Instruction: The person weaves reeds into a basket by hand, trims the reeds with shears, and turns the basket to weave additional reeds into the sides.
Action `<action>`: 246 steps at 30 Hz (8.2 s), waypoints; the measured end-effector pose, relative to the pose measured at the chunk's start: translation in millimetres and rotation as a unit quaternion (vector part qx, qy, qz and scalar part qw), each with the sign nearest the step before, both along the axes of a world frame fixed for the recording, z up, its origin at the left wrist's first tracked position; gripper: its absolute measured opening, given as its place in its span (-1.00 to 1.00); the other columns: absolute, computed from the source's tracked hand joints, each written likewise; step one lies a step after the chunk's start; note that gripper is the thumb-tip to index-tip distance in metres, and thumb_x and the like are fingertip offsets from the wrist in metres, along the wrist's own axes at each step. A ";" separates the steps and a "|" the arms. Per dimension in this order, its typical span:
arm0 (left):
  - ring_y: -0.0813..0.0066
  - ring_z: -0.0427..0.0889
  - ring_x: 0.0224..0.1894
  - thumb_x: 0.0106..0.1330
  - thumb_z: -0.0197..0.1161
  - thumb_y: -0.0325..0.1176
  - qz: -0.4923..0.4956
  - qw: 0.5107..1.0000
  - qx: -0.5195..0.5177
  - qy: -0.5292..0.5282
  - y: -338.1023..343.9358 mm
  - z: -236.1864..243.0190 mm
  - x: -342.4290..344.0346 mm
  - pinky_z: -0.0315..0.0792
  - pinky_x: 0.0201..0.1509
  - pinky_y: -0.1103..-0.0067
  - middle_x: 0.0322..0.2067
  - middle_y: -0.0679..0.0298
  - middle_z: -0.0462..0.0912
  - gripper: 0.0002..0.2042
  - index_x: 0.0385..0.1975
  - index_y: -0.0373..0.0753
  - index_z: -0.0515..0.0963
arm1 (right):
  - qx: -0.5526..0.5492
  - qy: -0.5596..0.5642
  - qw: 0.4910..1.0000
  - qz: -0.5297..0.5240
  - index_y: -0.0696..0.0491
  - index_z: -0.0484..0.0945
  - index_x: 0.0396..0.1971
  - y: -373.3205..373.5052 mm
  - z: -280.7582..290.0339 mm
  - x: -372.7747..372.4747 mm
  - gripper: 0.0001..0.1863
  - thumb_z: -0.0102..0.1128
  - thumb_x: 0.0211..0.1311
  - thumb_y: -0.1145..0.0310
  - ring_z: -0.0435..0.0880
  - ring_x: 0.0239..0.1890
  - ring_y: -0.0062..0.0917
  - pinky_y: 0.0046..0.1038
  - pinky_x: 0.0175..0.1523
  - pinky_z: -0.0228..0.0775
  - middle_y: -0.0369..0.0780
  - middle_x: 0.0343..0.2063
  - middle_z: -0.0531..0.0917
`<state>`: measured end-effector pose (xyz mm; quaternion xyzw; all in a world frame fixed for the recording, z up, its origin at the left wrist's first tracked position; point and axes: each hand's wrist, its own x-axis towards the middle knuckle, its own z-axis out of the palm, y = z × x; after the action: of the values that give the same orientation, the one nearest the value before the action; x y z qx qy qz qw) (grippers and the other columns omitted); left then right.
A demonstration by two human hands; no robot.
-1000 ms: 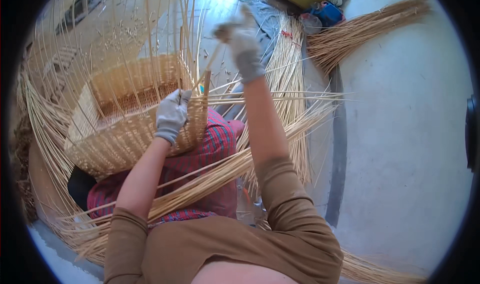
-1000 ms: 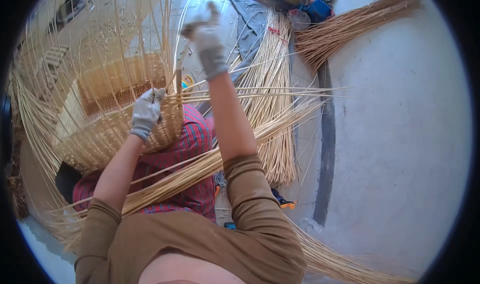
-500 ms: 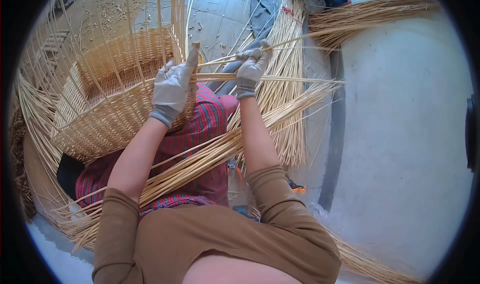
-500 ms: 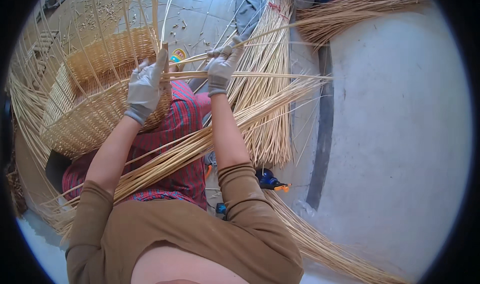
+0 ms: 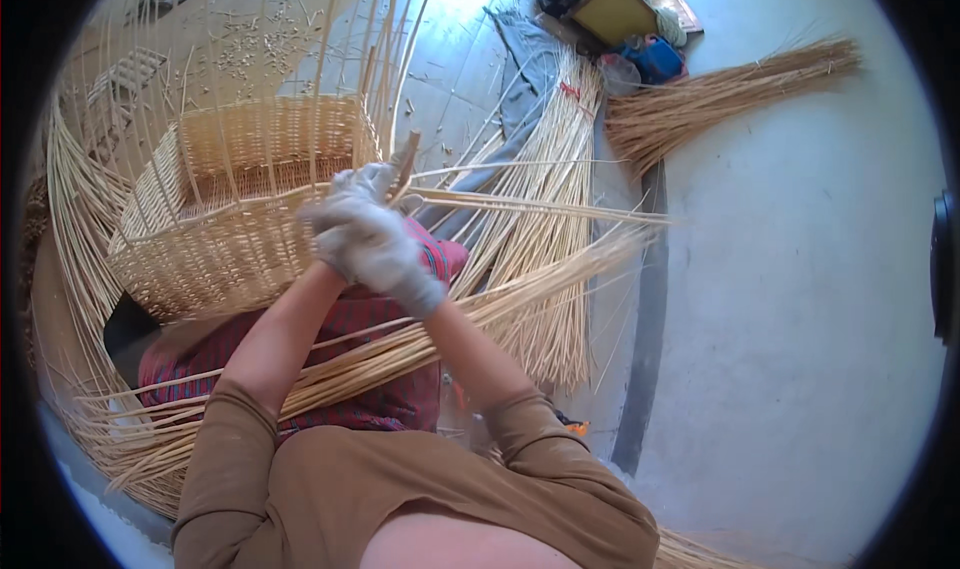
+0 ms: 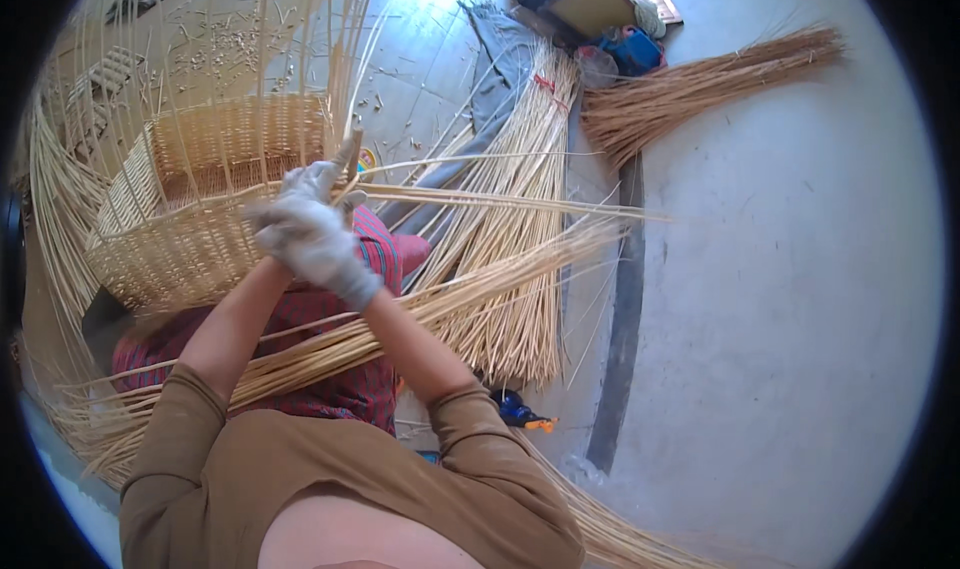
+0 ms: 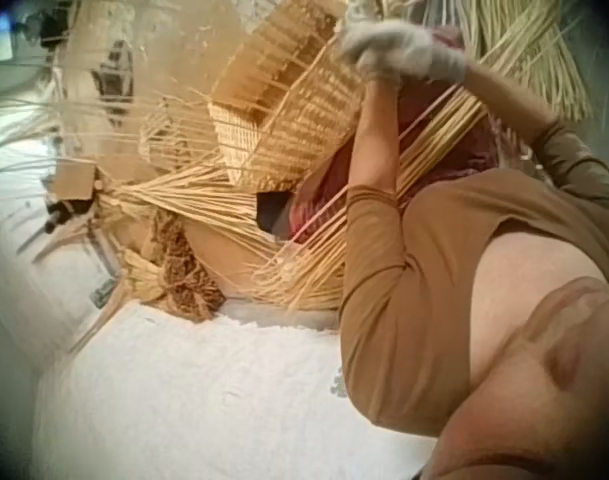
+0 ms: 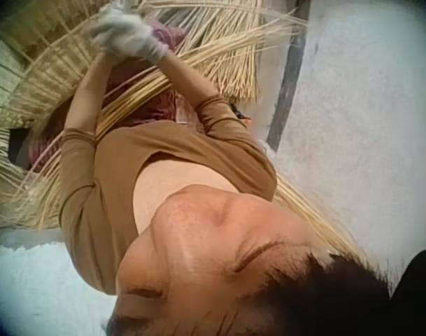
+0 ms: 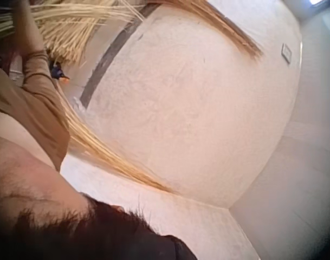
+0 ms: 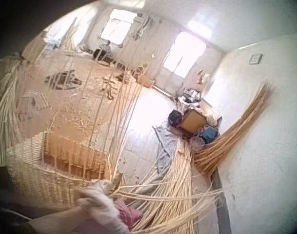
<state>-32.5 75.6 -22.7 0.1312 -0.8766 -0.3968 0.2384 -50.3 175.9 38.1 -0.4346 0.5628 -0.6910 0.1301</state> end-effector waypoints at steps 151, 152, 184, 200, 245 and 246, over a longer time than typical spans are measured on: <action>0.51 0.53 -0.78 0.35 0.32 -0.04 0.125 0.931 0.285 -0.188 -231.1 61.8 193.7 0.44 -0.67 0.51 -0.73 0.26 0.54 -0.61 -0.46 -0.31 0.58 | -0.209 -0.154 0.962 -0.084 0.01 0.20 0.29 -144.6 -2.2 60.3 -0.61 -0.13 0.53 0.41 0.49 -0.44 -0.58 -0.44 -0.18 0.51 -0.25 -0.40 0.50; 0.50 0.58 -0.71 0.34 0.34 -0.08 0.104 0.920 0.313 -0.212 -229.3 72.8 185.9 0.48 -0.60 0.51 -0.67 0.25 0.57 -0.65 -0.41 -0.30 0.58 | -0.215 -0.231 0.945 -0.083 0.06 0.29 0.16 -119.4 -45.0 48.2 -0.73 -0.18 0.59 0.35 0.49 -0.44 -0.61 -0.45 -0.20 0.51 -0.30 -0.52 0.45; 0.65 0.40 -0.61 0.35 0.36 -0.17 0.089 0.940 0.290 -0.154 -148.4 61.8 110.4 0.38 -0.53 0.58 -0.59 0.41 0.49 -0.73 -0.42 -0.22 0.51 | -0.168 -0.284 0.928 -0.175 -0.08 0.31 0.17 -23.6 -47.9 -13.8 -0.58 0.19 0.38 0.45 0.75 -0.26 -0.48 -0.56 -0.31 0.61 -0.19 -0.24 0.73; 0.10 0.60 -0.45 0.45 0.16 -0.02 0.095 0.974 0.131 -0.161 -77.1 39.7 21.0 0.44 -0.28 0.32 -0.51 0.00 0.64 -0.61 -0.34 -0.27 0.61 | 0.297 0.435 0.785 -0.326 0.08 0.33 0.23 -110.4 101.5 -98.1 -0.52 0.13 0.32 0.49 0.69 -0.09 -0.31 -0.39 0.03 0.57 0.02 -0.06 0.61; 0.30 0.59 -0.03 0.21 0.26 -0.54 0.254 0.924 -0.257 0.121 -275.2 101.2 378.0 0.41 0.13 0.41 -0.14 0.25 0.66 -0.61 0.04 -0.05 0.66 | 0.054 -0.510 0.823 0.243 0.20 0.38 0.25 -164.6 37.0 206.0 -0.27 -0.22 0.49 -0.19 0.49 0.24 -0.25 -0.18 0.36 0.32 -0.02 0.15 0.52; 0.29 0.57 0.05 0.24 0.25 -0.57 0.314 0.918 -0.227 0.082 -287.9 78.2 382.5 0.38 0.23 0.43 -0.04 0.21 0.62 -0.58 0.11 -0.11 0.61 | 0.057 -0.508 0.812 0.282 0.24 0.48 0.12 -174.5 41.4 217.3 -0.24 -0.27 0.48 -0.23 0.42 0.33 -0.27 -0.17 0.39 0.27 0.00 0.22 0.48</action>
<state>350.1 -212.3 55.5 0.3090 -0.8341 -0.1012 0.4457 167.0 1.4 79.4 -0.1532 0.3070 -0.7131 0.6113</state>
